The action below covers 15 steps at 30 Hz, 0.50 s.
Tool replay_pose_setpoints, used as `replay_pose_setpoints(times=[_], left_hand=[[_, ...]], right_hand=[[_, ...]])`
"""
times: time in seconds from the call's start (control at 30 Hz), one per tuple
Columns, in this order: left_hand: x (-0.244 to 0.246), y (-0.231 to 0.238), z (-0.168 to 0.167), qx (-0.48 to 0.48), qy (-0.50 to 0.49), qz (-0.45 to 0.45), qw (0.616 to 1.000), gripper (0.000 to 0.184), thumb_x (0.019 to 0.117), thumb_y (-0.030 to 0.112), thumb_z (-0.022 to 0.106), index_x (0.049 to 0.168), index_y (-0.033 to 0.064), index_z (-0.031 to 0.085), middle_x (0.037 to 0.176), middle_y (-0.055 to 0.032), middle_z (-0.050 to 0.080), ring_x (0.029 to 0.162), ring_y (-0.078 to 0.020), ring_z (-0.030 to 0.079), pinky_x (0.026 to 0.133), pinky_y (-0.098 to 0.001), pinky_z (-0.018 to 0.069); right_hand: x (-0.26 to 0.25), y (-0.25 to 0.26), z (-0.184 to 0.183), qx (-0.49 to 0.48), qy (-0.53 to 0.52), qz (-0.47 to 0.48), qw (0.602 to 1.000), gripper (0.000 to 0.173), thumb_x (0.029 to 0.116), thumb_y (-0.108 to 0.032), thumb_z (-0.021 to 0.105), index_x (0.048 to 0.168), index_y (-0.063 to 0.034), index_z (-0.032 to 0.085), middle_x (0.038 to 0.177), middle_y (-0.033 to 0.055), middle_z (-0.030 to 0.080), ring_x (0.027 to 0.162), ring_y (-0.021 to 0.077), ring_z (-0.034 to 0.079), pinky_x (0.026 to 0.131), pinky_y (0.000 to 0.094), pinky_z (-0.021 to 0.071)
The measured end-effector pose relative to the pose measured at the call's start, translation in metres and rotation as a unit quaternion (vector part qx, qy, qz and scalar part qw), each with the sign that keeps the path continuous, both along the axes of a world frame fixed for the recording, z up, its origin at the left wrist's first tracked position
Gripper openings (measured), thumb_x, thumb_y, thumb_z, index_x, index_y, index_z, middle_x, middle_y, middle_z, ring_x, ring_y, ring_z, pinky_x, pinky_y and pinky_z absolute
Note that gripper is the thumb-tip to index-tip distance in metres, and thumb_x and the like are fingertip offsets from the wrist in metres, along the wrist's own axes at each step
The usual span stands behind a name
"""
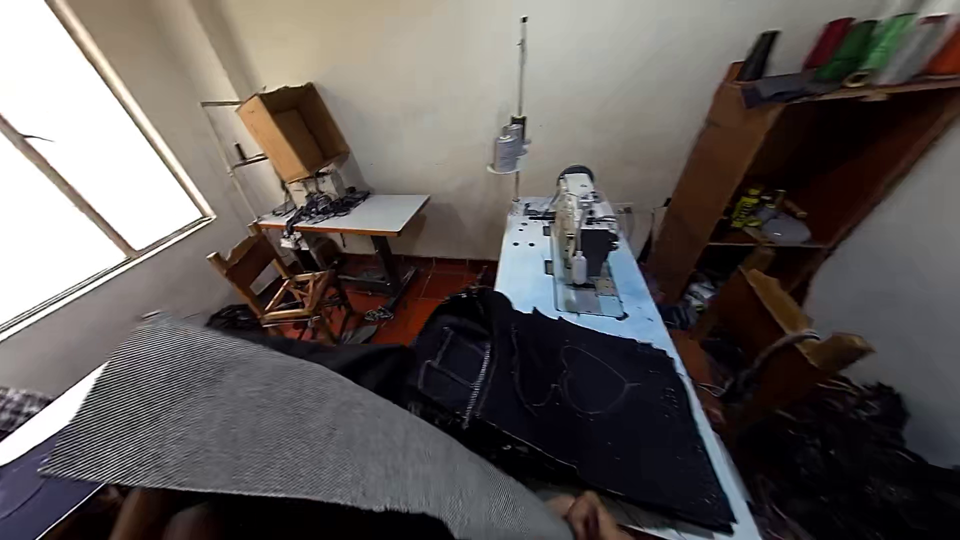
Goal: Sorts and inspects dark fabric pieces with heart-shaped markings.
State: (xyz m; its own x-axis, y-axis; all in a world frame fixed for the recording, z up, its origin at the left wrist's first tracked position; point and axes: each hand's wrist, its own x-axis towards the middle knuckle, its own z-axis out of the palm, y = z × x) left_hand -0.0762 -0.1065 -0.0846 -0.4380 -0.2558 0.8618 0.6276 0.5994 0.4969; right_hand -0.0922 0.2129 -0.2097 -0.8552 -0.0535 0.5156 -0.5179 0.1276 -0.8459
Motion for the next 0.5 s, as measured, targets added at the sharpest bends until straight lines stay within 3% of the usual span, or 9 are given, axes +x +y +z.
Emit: replay_pose_setpoints(times=[0.03, 0.07, 0.13, 0.17, 0.23, 0.3, 0.37, 0.43, 0.5], left_hand=[[0.003, -0.001, 0.001, -0.034, -0.012, 0.009, 0.999, 0.035, 0.1107, 0.024, 0.044, 0.140, 0.0168, 0.060, 0.140, 0.0093, 0.063, 0.132, -0.0033, 0.054, 0.116, -0.0302, 0.0415], [0.004, 0.003, 0.004, -0.063, -0.036, 0.020, 0.997, 0.034, 0.1111, 0.023, 0.041, 0.134, 0.0104, 0.063, 0.133, 0.0041, 0.067, 0.128, -0.0041, 0.057, 0.114, -0.0307, 0.0430], [-0.001, 0.025, 0.015, -0.130, -0.122, 0.052, 0.983, 0.035, 0.1104, 0.024, 0.044, 0.115, -0.0032, 0.066, 0.107, -0.0076, 0.072, 0.106, -0.0060, 0.067, 0.097, -0.0293, 0.0528], [-0.009, 0.044, 0.022, -0.166, -0.159, 0.064, 0.971, 0.037, 0.1088, 0.023, 0.046, 0.104, -0.0087, 0.066, 0.093, -0.0135, 0.071, 0.091, -0.0091, 0.067, 0.085, -0.0308, 0.0547], [-0.045, 0.084, 0.024, -0.228, -0.165, 0.085, 0.956, 0.038, 0.1062, 0.025, 0.049, 0.094, -0.0057, 0.068, 0.080, -0.0151, 0.068, 0.077, -0.0171, 0.067, 0.072, -0.0361, 0.0556], [-0.099, 0.114, 0.009, -0.255, -0.102, 0.087, 0.958, 0.036, 0.1036, 0.025, 0.050, 0.088, 0.0009, 0.072, 0.076, -0.0106, 0.069, 0.071, -0.0182, 0.069, 0.066, -0.0354, 0.0580], [-0.154, 0.137, -0.021, -0.248, -0.103, 0.051, 0.962, 0.035, 0.1029, 0.023, 0.051, 0.085, 0.0025, 0.073, 0.074, -0.0077, 0.069, 0.070, -0.0182, 0.069, 0.066, -0.0368, 0.0593], [-0.195, 0.153, -0.064, -0.238, -0.189, 0.020, 0.953, 0.034, 0.1028, 0.023, 0.050, 0.084, 0.0020, 0.070, 0.071, -0.0086, 0.066, 0.069, -0.0224, 0.068, 0.066, -0.0422, 0.0584], [-0.214, 0.161, -0.098, -0.214, -0.338, -0.012, 0.916, 0.036, 0.1046, 0.022, 0.049, 0.089, -0.0032, 0.069, 0.077, -0.0174, 0.068, 0.078, -0.0332, 0.071, 0.075, -0.0528, 0.0571]], right_hand=[[-0.002, 0.025, 0.018, -0.006, 0.016, -0.037, 0.999, 0.010, 0.0881, -0.002, 0.058, 0.094, 0.0037, 0.051, 0.085, 0.0065, 0.063, 0.084, 0.0041, 0.063, 0.078, 0.0234, 0.0531], [-0.005, 0.052, 0.038, 0.011, 0.040, -0.081, 0.996, 0.010, 0.0906, -0.005, 0.057, 0.095, 0.0002, 0.050, 0.085, 0.0039, 0.062, 0.084, 0.0013, 0.062, 0.078, 0.0212, 0.0525], [-0.017, 0.102, 0.077, 0.123, 0.107, -0.214, 0.963, 0.019, 0.0934, -0.015, 0.062, 0.092, -0.0016, 0.048, 0.078, 0.0072, 0.060, 0.074, 0.0065, 0.061, 0.065, 0.0227, 0.0512], [-0.027, 0.123, 0.096, 0.204, 0.136, -0.289, 0.925, 0.028, 0.0950, -0.024, 0.063, 0.091, 0.0001, 0.050, 0.074, 0.0107, 0.058, 0.066, 0.0136, 0.058, 0.057, 0.0283, 0.0482], [-0.063, 0.159, 0.120, 0.320, 0.176, -0.398, 0.841, 0.049, 0.0964, -0.045, 0.058, 0.087, 0.0030, 0.056, 0.065, 0.0156, 0.056, 0.053, 0.0288, 0.056, 0.045, 0.0440, 0.0430], [-0.116, 0.187, 0.128, 0.370, 0.181, -0.436, 0.801, 0.062, 0.0934, -0.055, 0.054, 0.086, 0.0063, 0.058, 0.062, 0.0196, 0.055, 0.050, 0.0396, 0.056, 0.042, 0.0539, 0.0402], [-0.174, 0.209, 0.113, 0.416, 0.137, -0.403, 0.804, 0.061, 0.0900, -0.053, 0.062, 0.092, 0.0079, 0.059, 0.069, 0.0238, 0.059, 0.058, 0.0460, 0.063, 0.047, 0.0595, 0.0458], [-0.216, 0.219, 0.081, 0.451, -0.027, -0.323, 0.831, 0.067, 0.0884, -0.053, 0.076, 0.107, 0.0094, 0.062, 0.094, 0.0313, 0.065, 0.085, 0.0515, 0.068, 0.067, 0.0664, 0.0529], [-0.231, 0.203, 0.042, 0.448, -0.176, -0.251, 0.840, 0.079, 0.0858, -0.061, 0.075, 0.123, 0.0076, 0.060, 0.116, 0.0331, 0.063, 0.106, 0.0510, 0.064, 0.084, 0.0676, 0.0530]])
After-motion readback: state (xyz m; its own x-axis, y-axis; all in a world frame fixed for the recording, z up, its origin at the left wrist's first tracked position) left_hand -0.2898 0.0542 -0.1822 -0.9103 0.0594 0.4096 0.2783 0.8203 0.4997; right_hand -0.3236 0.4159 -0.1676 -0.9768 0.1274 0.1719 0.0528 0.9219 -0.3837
